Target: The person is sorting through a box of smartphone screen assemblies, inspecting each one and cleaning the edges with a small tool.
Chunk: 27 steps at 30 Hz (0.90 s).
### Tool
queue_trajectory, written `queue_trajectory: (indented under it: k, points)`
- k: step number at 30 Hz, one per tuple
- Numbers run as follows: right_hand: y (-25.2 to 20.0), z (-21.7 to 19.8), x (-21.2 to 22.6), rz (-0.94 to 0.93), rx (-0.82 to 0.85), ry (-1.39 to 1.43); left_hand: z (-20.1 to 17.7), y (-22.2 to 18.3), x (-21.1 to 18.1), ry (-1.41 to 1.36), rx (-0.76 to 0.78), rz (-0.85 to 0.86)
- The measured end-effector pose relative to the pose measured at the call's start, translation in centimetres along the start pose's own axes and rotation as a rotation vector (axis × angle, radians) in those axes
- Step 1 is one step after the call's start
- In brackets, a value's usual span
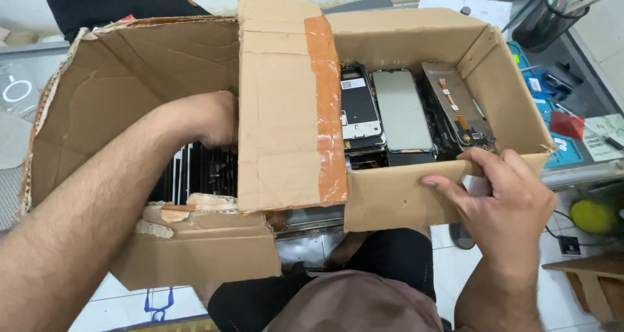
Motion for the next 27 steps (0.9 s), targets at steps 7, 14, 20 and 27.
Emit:
queue_trajectory:
  k: [7,14,20,27]
  points:
    - [0.1,-0.2,0.2,-0.041,-0.001,0.051,-2.1,-5.6,0.0,-0.153,-0.057,-0.054]
    - [-0.5,0.6,-0.7,-0.026,-0.002,-0.005,-5.2,-14.0,3.5,-0.264,-0.408,-0.135]
    - [-0.7,0.8,-0.9,-0.069,-0.014,0.029,-4.3,-17.5,7.4,-0.263,-0.961,0.164]
    - [0.6,-1.3,0.4,-0.096,0.053,0.112,-2.6,-22.1,1.5,-0.107,-1.340,0.577]
Point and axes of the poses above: each hand's wrist, its own y-axis towards the middle knuckle, its own z-axis out of the palm, x = y × z, the point moved 5 cm from there along y, towards the middle knuckle, and after that the axes turned 5 degrees about x, right-handed, at the moved point
